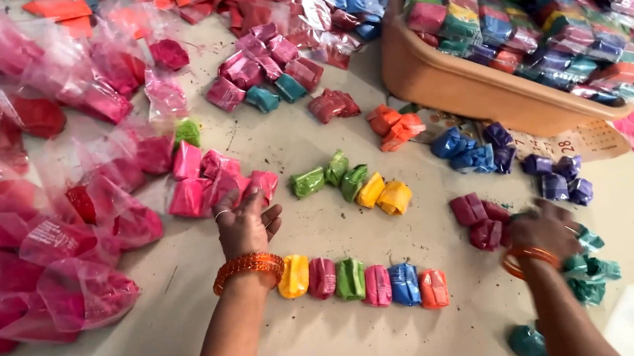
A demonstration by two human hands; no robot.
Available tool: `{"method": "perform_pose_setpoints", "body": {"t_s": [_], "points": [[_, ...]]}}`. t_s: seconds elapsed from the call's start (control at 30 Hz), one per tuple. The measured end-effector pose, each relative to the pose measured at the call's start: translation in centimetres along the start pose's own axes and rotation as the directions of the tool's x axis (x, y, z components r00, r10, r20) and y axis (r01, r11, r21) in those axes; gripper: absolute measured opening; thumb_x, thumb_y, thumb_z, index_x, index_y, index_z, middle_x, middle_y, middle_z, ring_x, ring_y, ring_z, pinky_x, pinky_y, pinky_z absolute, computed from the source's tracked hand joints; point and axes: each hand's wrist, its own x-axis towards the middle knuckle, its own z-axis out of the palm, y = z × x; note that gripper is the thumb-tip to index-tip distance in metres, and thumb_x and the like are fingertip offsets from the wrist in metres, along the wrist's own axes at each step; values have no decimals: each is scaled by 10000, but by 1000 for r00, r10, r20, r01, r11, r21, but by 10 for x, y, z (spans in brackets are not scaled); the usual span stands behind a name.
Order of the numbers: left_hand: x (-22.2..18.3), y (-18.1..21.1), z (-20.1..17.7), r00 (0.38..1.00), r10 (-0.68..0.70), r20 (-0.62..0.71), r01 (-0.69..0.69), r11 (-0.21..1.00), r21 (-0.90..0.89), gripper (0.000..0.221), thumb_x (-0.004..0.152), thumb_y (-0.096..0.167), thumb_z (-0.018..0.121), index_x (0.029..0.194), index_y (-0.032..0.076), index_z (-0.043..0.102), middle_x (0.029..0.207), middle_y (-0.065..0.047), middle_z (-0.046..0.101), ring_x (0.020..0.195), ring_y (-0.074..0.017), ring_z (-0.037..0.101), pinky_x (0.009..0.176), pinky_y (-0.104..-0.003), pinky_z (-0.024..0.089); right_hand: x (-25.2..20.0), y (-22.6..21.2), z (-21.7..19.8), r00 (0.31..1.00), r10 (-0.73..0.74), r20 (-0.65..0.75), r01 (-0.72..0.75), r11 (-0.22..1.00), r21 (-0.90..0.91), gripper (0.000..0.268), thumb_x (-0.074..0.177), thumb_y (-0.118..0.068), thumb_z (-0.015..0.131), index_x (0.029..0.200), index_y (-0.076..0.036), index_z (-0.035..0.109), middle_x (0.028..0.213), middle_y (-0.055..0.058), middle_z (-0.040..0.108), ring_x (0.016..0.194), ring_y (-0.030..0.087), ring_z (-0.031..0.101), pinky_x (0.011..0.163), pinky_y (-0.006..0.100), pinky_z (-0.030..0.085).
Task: The person arranges colorful rectangular packaged items on the floor, lining them up in rows and moving them one by one.
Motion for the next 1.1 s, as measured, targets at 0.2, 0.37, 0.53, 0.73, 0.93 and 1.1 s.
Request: {"method": "perform_pose_setpoints", "body": {"t_s": [0.2, 0.37, 0.53, 0.73, 0.93, 1.1], "points": [[-6, -2, 1, 1000, -9, -1, 9, 999, 45, 521, 894, 246, 717, 1334, 159, 451, 1167, -57, 686, 754, -170, 729, 615, -288, 572, -9, 66, -21, 992, 53, 115, -41, 994, -99, 487, 952, -465, 644, 1343, -179, 694, 1410, 239, 582, 1311, 443, 497, 1062, 620, 314], [-3, -16, -2, 1000, -31, 1, 31, 995, 95, 481, 892, 234, 693, 1306, 166, 457, 1174, -60, 716, 749, -181, 735, 617, -295, 575, -20, 87, -3, 988, -23, 151, 12, 997, 74, 538, 947, -471, 721, 1362, -131, 691, 1268, 272, 664, 1158, 452, 623, 972, 522, 489], [-8, -13, 1, 1000, -7, 18, 5, 994, 106, 478, 891, 221, 702, 1300, 169, 460, 1177, -60, 703, 758, -180, 731, 631, -305, 578, -62, 64, -33, 968, 65, 244, -104, 984, 148, 305, 914, -314, 725, 1180, -198, 816, 1078, 128, 791, 933, 324, 741, 859, 442, 565], [-6, -13, -3, 1000, 11, 6, -12, 991, 132, 505, 884, 204, 710, 1314, 159, 451, 1177, -52, 693, 767, -179, 727, 636, -301, 571, -147, -7, -71, 833, -107, 544, -209, 848, 487, 199, 841, -134, 807, 1021, -50, 790, 888, 84, 804, 785, 147, 708, 741, 311, 544], [-10, -11, 0, 1000, -14, 13, 12, 991, 130, 499, 891, 216, 697, 1318, 161, 444, 1175, -64, 699, 764, -181, 729, 642, -308, 577, -143, -6, -48, 742, -117, 660, -430, 673, 602, 197, 858, -94, 797, 988, 39, 729, 801, 94, 720, 688, 167, 627, 638, 327, 517], [-9, -16, 3, 999, -26, 39, 21, 992, 125, 492, 892, 216, 696, 1312, 162, 447, 1178, -66, 696, 767, -181, 724, 640, -306, 567, -141, 2, -31, 750, -112, 652, -375, 740, 558, 215, 860, -120, 803, 983, 39, 725, 772, 104, 696, 670, 174, 605, 616, 337, 494]]}}
